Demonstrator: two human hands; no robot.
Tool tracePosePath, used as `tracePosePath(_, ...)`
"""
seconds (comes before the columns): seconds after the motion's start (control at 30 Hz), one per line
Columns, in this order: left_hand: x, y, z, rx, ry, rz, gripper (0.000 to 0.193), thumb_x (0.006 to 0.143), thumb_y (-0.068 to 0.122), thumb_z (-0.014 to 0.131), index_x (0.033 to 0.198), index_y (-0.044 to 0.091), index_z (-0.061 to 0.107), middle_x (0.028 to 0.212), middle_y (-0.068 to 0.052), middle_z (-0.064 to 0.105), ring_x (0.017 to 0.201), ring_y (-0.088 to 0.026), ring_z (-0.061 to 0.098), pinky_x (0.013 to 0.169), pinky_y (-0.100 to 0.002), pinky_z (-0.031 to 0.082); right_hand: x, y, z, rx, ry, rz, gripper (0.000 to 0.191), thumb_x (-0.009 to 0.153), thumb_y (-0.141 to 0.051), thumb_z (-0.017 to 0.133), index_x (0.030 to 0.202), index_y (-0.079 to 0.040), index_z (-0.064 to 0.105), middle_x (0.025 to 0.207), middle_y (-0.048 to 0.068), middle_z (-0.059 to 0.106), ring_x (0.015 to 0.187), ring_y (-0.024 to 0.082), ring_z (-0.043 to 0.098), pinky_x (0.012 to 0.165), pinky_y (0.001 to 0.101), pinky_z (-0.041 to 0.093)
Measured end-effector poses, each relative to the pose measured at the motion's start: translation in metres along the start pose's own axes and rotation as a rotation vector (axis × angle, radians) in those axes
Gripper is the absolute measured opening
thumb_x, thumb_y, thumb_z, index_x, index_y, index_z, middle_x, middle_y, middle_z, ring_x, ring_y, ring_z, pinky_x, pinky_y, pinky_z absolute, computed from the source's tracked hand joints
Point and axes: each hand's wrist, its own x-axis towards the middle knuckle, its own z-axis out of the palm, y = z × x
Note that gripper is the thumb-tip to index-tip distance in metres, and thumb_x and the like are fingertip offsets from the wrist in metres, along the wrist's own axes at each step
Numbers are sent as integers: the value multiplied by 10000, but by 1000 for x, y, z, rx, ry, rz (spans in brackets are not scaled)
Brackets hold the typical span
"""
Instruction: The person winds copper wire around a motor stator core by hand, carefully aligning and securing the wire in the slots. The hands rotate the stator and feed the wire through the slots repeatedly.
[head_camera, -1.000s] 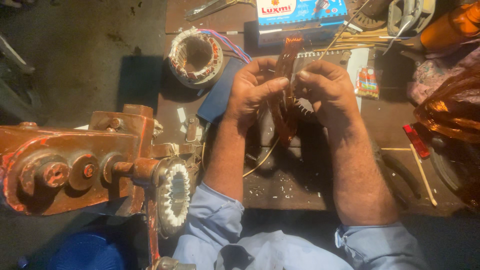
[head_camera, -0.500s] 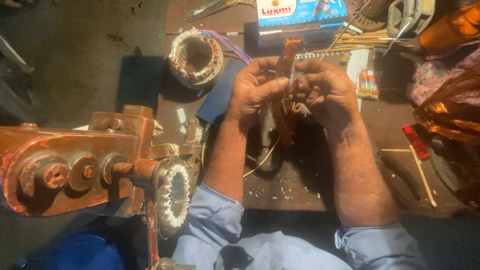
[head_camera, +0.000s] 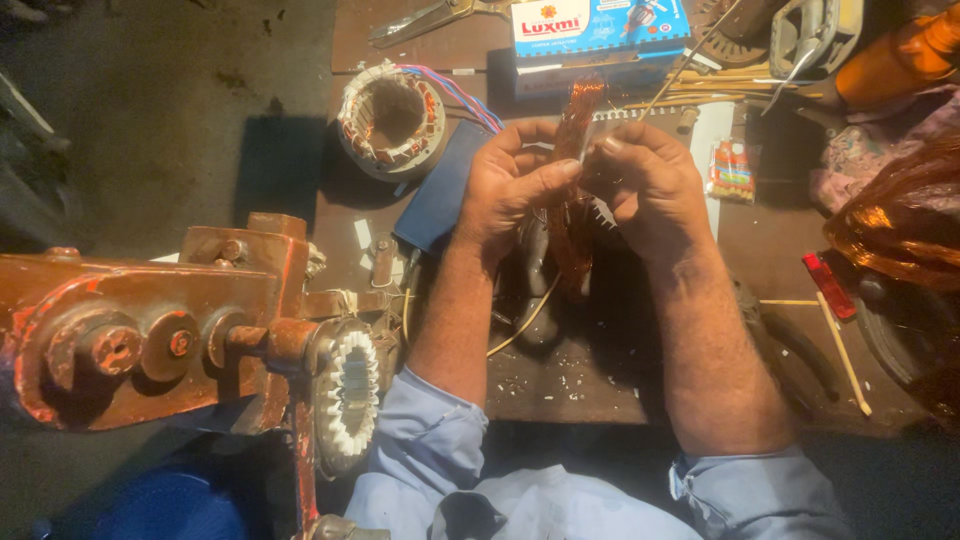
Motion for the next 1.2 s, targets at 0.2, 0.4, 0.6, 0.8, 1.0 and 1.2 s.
tracePosePath(0.2, 0, 0, -3, 1, 20, 11, 464, 880, 38, 801, 1286, -7, 582, 1017, -171, 768, 897, -211, 754, 819, -353, 631, -1, -6, 8, 97, 108, 36, 108, 994, -147, 571, 1044, -55, 599, 941, 105, 689, 849, 249, 699, 861, 441, 612)
tracePosePath(0.4, 0, -2, -4, -24, 18, -2, 498, 852, 18, 804, 1284, -13, 557, 1013, -171, 764, 903, -226, 768, 838, -382, 652, -1, -6, 9, 30, 96, 66, 102, 1027, -146, 612, 1072, -54, 622, 791, 25, 564, 686, 159, 550, 687, 380, 551)
tracePosePath(0.6, 3, -2, -4, -5, -18, 21, 564, 852, -16, 820, 1347, -5, 550, 1010, -180, 756, 889, -211, 738, 804, -350, 620, -1, 0, 8, -43, 2, 64, 192, 976, -152, 730, 1117, -24, 706, 699, -26, 506, 607, 91, 453, 576, 264, 409)
tracePosePath(0.8, 1, 0, 1, 51, 4, -10, 576, 840, -32, 814, 1350, 23, 553, 1015, -173, 766, 919, -200, 750, 828, -335, 627, -1, 2, 10, -81, 83, 39, 193, 945, -109, 774, 1094, -3, 713, 796, 8, 619, 645, 89, 492, 564, 238, 383)
tracePosePath(1.0, 1, 0, 2, 42, -5, -5, 566, 845, -32, 815, 1347, 21, 559, 990, -168, 760, 886, -198, 740, 809, -339, 618, 1, 1, 9, -97, 117, 41, 149, 916, -96, 761, 1021, -1, 716, 772, 39, 641, 634, 114, 547, 568, 259, 446)
tracePosePath(1.2, 1, -1, 0, 44, -5, 12, 543, 858, -12, 813, 1338, 13, 561, 999, -171, 762, 889, -205, 743, 827, -342, 621, 4, 3, 0, -34, 47, 19, 74, 969, -69, 679, 981, 2, 660, 845, 77, 641, 714, 159, 572, 664, 304, 498)
